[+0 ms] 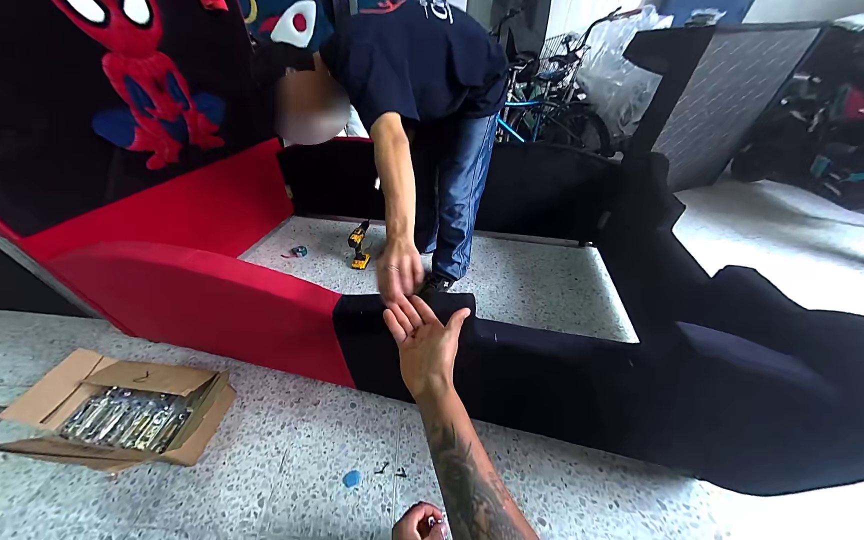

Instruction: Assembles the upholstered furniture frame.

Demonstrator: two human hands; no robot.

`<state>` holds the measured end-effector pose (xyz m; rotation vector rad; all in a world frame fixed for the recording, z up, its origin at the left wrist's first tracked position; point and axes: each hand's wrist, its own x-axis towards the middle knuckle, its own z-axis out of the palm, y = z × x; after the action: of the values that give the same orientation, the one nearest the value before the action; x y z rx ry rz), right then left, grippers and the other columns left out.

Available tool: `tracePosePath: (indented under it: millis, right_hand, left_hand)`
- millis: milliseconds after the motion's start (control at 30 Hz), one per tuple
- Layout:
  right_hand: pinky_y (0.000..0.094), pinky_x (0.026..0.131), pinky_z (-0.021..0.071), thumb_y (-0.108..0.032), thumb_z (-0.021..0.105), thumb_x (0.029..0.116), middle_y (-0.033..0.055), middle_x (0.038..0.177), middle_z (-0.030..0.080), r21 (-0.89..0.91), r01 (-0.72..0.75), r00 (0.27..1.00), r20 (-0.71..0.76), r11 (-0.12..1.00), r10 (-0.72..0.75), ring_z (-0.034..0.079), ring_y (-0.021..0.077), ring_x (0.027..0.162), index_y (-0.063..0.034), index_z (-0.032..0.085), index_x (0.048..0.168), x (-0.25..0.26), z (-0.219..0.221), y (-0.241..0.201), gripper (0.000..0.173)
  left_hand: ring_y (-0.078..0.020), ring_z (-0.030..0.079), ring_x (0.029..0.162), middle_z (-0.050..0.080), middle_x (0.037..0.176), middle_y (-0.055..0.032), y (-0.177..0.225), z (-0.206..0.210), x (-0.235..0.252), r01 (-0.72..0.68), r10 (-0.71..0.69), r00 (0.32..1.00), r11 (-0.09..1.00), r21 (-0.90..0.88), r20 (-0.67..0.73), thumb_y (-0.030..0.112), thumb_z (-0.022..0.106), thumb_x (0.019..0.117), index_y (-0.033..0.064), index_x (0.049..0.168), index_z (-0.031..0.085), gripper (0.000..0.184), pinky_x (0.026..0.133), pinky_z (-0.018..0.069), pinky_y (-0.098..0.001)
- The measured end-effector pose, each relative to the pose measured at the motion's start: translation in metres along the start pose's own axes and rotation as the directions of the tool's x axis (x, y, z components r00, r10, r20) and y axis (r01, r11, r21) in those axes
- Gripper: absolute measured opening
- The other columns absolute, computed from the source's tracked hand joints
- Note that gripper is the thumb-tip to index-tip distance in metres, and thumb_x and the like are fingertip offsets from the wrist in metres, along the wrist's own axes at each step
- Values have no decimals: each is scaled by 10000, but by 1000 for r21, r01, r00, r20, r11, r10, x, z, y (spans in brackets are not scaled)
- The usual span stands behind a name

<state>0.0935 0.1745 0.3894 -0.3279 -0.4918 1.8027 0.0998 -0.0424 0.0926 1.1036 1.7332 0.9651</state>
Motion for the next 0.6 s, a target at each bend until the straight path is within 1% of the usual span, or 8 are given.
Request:
tracePosePath:
  millis: [100,133,200,267,333,433,500,600]
  right_hand:
    - [414,992,569,-804,51,952,142,1338,663,-216,-49,996,65,975,64,691,242,1157,-75,531,1421,-12,-19,-10,991]
    - [351,859,596,-751,109,1001,86,1200,713,-347,-98,991,56,933,125,716,174,997,-115,603,1331,-18,-33,-12,870]
    - [247,556,500,-627,367,1052,6,850,662,-529,-243,963,-30,813,269,589,86,642,-151,681,1108,-36,-88,-3,573]
    - [245,465,410,-509,528,1040,22,720,593,-593,-410,906,-173,693,387,487,94,525,-108,684,990,-45,-176,23,434]
    - [269,489,454,-391,566,1047,68,739,632,-552,-596,803,-429,584,414,540,127,552,-33,682,1019,-64,-277,61,377]
    - [382,698,618,-348,541,1058,170,977,704,-306,-802,555,-701,513,448,708,234,769,36,581,1253,-100,-373,122,432]
    - [398,774,614,-418,538,1057,197,1082,693,-212,-835,478,-736,509,479,714,261,865,29,521,1346,-98,-384,148,533]
    - [482,850,599,-502,527,1040,231,1281,642,-274,-850,482,-749,450,454,696,343,1048,-37,467,1455,-88,-367,151,626]
  left_hand:
    - [-132,709,717,736,862,-25,-4,3,8,55,-60,997,993,-100,-43,192,755,891,103,1058,742,189,715,637,-373]
    - [-142,715,707,739,866,-28,-7,3,10,54,-66,995,986,-159,-70,188,760,897,101,1076,738,200,690,649,-373]
    - [-146,705,687,735,860,-30,-13,-3,4,41,-75,989,966,-255,-124,190,757,917,91,1095,731,206,644,640,-353]
    - [-142,709,722,739,867,-20,-16,-11,7,19,-60,989,957,-289,-136,196,742,932,97,1089,732,186,687,637,-346]
    - [-123,708,758,741,902,10,-17,-8,9,-30,8,996,967,-254,-89,223,763,930,126,1071,743,171,726,640,-335]
    - [-55,694,804,734,968,84,-15,-1,6,-39,37,999,992,-118,-19,302,776,921,215,1060,761,165,767,630,-290]
    - [-59,686,783,728,955,72,-14,0,9,-35,31,999,993,-114,-37,284,778,918,204,1058,760,162,746,624,-282]
    - [-52,681,765,727,938,75,-15,-2,11,-6,2,999,997,-81,-54,286,770,922,208,1055,760,155,734,619,-270]
